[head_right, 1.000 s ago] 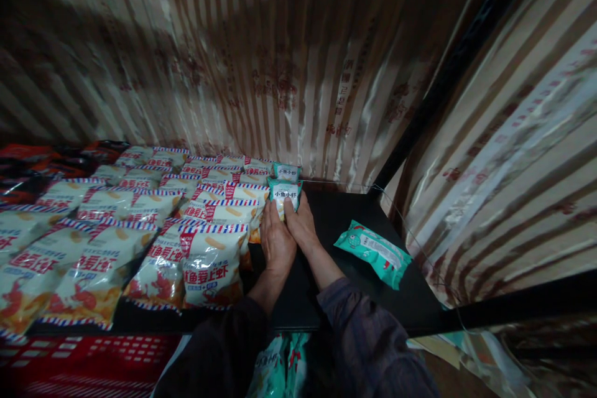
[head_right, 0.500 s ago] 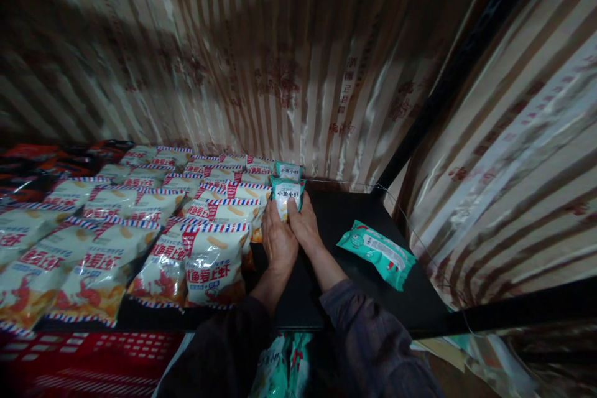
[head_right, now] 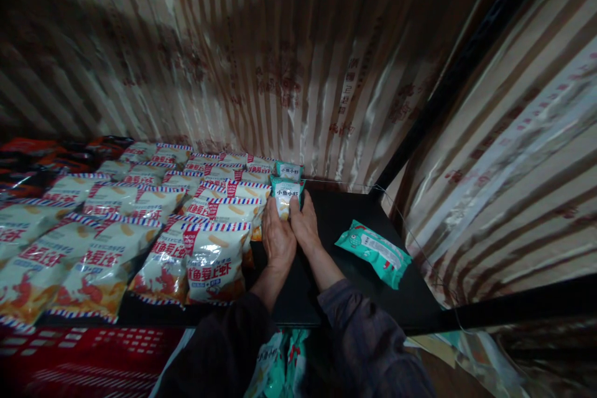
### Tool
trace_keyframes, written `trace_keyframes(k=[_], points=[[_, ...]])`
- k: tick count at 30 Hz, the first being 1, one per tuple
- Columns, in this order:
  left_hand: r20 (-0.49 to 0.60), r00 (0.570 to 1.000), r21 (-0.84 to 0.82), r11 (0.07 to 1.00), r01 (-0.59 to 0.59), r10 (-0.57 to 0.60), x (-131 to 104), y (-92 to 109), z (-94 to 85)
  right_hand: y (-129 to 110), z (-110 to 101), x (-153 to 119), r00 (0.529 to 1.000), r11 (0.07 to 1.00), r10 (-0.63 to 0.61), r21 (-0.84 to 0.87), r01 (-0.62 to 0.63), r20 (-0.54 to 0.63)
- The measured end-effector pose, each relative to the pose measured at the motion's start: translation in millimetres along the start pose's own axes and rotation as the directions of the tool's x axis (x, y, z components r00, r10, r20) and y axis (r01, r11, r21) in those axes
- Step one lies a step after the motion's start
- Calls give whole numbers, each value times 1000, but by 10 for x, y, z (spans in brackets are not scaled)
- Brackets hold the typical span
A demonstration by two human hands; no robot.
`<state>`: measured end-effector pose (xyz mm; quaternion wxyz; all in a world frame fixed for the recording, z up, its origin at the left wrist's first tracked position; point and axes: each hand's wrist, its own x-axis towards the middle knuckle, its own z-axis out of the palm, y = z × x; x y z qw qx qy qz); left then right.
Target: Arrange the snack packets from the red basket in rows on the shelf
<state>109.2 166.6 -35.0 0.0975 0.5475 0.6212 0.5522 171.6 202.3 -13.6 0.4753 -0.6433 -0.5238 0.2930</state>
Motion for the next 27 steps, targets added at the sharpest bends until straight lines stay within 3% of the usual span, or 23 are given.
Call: trace_keyframes(k=[6, 10, 19, 27], points=[[14, 1000, 9, 1000, -23, 23, 7, 20, -10, 3, -84, -33, 996, 997, 78, -20, -77, 46], [34, 999, 48, 999, -21, 20, 20, 40, -29, 65, -129, -66, 999, 999, 41, 23, -42, 31], [57, 998, 99, 995, -22, 16, 57, 6, -12, 223, -106, -51, 990, 992, -56, 119, 41, 131], [52, 998, 91, 996, 14, -19, 43, 3, -17, 233, -109, -99, 989, 994, -58, 101, 45, 133]])
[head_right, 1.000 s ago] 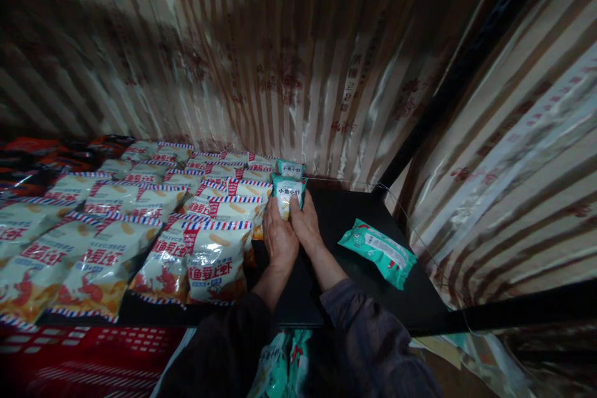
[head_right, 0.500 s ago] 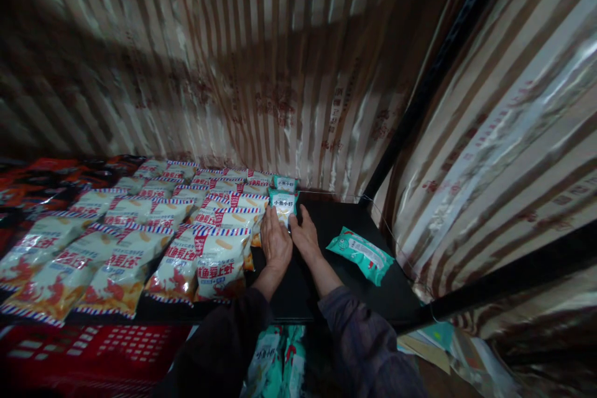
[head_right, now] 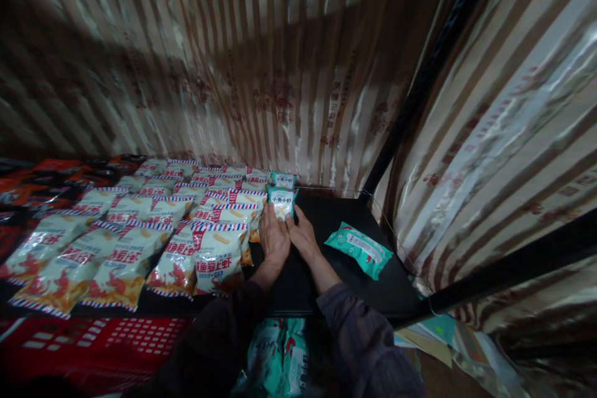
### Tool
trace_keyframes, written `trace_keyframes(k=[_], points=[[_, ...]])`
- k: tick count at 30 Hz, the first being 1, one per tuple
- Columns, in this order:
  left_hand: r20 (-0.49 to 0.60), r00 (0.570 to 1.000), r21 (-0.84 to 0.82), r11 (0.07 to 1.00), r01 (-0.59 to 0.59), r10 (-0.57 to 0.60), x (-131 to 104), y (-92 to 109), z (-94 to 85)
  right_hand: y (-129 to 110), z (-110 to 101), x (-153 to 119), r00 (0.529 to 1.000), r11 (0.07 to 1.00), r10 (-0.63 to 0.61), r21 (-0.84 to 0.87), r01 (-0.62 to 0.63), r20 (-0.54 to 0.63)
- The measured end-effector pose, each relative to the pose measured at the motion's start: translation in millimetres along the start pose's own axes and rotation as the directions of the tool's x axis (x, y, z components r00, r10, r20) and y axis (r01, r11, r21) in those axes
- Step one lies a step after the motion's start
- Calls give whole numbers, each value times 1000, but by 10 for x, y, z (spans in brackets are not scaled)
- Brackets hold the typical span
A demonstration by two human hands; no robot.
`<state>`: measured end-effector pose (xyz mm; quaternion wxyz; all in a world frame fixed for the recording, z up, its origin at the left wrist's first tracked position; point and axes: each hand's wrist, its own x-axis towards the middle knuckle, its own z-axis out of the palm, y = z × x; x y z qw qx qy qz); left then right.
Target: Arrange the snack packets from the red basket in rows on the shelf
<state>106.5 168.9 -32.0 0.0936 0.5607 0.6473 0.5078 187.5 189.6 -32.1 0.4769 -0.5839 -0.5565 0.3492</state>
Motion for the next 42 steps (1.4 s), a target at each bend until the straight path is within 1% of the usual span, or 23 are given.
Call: trace_keyframes(k=[3, 9, 14, 18, 22, 27, 36, 42], points=[[6, 1000, -21, 1000, 9, -9, 2, -4, -6, -15, 15, -25, 999, 999, -39, 28, 39, 11], [4, 1000, -64, 998, 17, -17, 21, -31, -2, -36, 72, -38, 996, 996, -81, 36, 82, -22], [5, 998, -82, 995, 57, -56, 24, -65, 28, -62, 86, -42, 999, 999, -52, -5, 52, -12], [13, 999, -98, 994, 42, -41, 14, -85, 48, -47, 85, -44, 999, 999, -36, -41, 35, -15], [21, 999, -87, 995, 40, -39, 16, -88, 56, -26, 86, -39, 999, 997, -51, -58, 51, -5], [20, 998, -93, 994, 57, -55, 21, -64, 28, -20, 83, -20, 1000, 997, -17, -74, 17, -6], [-12, 996, -136, 986, 91, -93, 6, -31, -1, -53, 74, -38, 1000, 999, -1, -53, 0, -13], [-30, 991, -167, 978, 125, -132, 12, -18, -19, -32, 62, -25, 1000, 996, -5, -88, 4, -6]])
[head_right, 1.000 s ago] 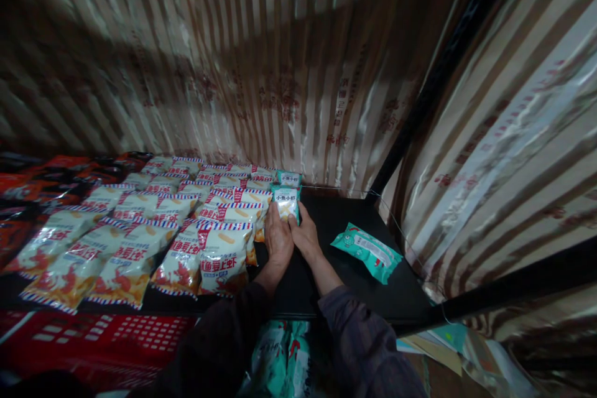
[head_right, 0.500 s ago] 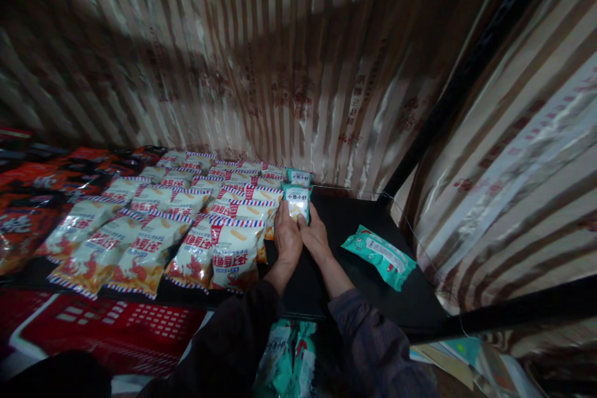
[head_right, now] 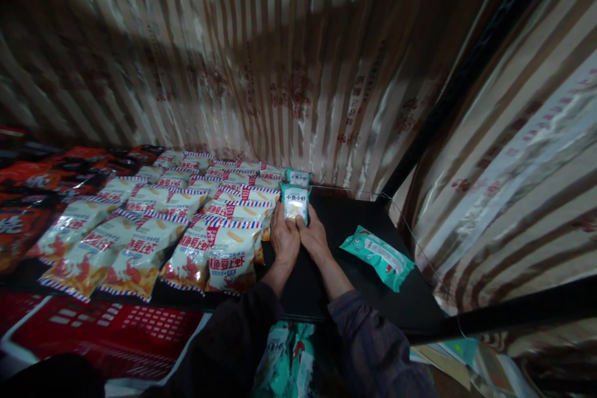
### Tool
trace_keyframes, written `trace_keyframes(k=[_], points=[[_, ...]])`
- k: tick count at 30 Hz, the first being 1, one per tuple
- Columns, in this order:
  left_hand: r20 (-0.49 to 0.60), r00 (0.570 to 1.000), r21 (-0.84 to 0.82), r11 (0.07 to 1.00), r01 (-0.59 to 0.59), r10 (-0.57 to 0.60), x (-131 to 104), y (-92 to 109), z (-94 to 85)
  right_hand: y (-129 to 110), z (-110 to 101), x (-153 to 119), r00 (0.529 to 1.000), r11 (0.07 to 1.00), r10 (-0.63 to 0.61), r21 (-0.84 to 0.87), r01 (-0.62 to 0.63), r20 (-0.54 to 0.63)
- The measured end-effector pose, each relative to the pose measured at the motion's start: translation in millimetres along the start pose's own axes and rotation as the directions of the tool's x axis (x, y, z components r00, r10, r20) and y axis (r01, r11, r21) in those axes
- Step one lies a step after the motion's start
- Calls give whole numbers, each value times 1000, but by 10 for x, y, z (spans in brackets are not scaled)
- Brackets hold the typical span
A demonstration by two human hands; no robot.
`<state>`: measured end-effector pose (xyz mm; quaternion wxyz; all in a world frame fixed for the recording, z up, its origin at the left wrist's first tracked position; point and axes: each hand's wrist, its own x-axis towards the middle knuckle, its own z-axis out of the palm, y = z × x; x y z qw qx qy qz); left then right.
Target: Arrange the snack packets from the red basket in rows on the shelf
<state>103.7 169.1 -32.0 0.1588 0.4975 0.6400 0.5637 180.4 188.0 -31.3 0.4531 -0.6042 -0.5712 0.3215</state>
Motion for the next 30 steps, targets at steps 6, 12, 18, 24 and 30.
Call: trace_keyframes(k=[6, 12, 18, 24, 30], points=[[-5, 1000, -1, 1000, 12, -12, 1, 16, -14, 43, 6, 14, 1000, 1000, -21, 10, 21, 4], [10, 1000, 7, 1000, 16, -16, 5, 15, -19, 6, -2, -10, 1000, 1000, -8, -4, 8, -2], [8, 1000, 1, 1000, 1, -1, -1, 11, -18, -37, -16, -41, 1000, 999, -3, -49, 2, -21], [38, 999, -5, 1000, -29, 29, 0, -1, -17, -30, -7, -47, 1000, 999, 5, -47, -6, -23], [49, 998, 5, 999, -32, 32, 6, -16, -3, 13, -2, -32, 1000, 999, -15, -47, 13, -26]])
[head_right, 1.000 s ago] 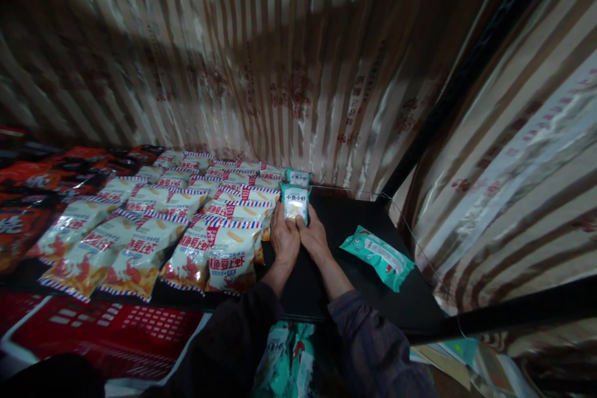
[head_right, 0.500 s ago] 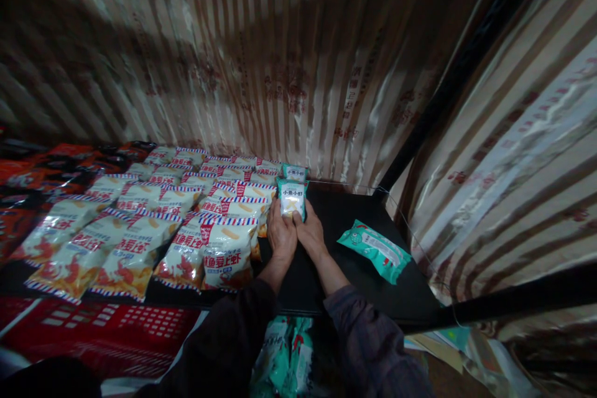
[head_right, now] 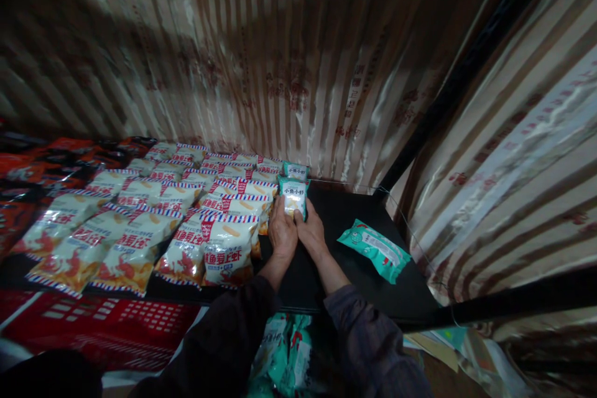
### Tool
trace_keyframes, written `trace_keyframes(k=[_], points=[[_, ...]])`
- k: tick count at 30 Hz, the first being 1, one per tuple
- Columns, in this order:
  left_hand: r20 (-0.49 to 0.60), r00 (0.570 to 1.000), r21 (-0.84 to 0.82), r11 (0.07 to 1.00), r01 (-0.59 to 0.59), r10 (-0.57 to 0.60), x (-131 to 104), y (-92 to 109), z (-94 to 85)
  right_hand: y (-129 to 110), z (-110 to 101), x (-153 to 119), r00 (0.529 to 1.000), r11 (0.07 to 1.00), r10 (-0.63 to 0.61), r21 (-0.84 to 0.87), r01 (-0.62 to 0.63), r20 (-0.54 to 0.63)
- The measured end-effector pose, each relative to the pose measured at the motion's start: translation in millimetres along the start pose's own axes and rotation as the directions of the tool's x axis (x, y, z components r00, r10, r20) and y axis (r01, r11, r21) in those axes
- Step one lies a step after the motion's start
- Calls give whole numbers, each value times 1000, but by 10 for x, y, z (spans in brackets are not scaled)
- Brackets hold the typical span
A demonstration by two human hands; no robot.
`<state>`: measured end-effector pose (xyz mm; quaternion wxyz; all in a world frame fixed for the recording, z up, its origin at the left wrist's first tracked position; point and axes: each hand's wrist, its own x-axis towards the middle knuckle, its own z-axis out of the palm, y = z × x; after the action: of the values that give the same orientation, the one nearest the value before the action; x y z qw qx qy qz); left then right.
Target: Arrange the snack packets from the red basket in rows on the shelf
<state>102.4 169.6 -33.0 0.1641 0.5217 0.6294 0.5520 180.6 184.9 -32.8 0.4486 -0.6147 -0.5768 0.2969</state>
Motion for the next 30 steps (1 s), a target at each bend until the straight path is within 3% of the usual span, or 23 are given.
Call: trace_keyframes(k=[7, 22, 30], points=[[18, 1000, -2, 1000, -23, 23, 1, -27, 4, 46, 24, -10, 997, 999, -40, -7, 40, -70], [7, 999, 16, 999, -34, 34, 6, -74, 52, 18, 3, -16, 998, 1000, 1, -30, -3, -68], [-48, 987, 57, 986, -154, 156, -17, -87, 63, -11, -66, -169, 982, 996, -65, -75, 53, -176]])
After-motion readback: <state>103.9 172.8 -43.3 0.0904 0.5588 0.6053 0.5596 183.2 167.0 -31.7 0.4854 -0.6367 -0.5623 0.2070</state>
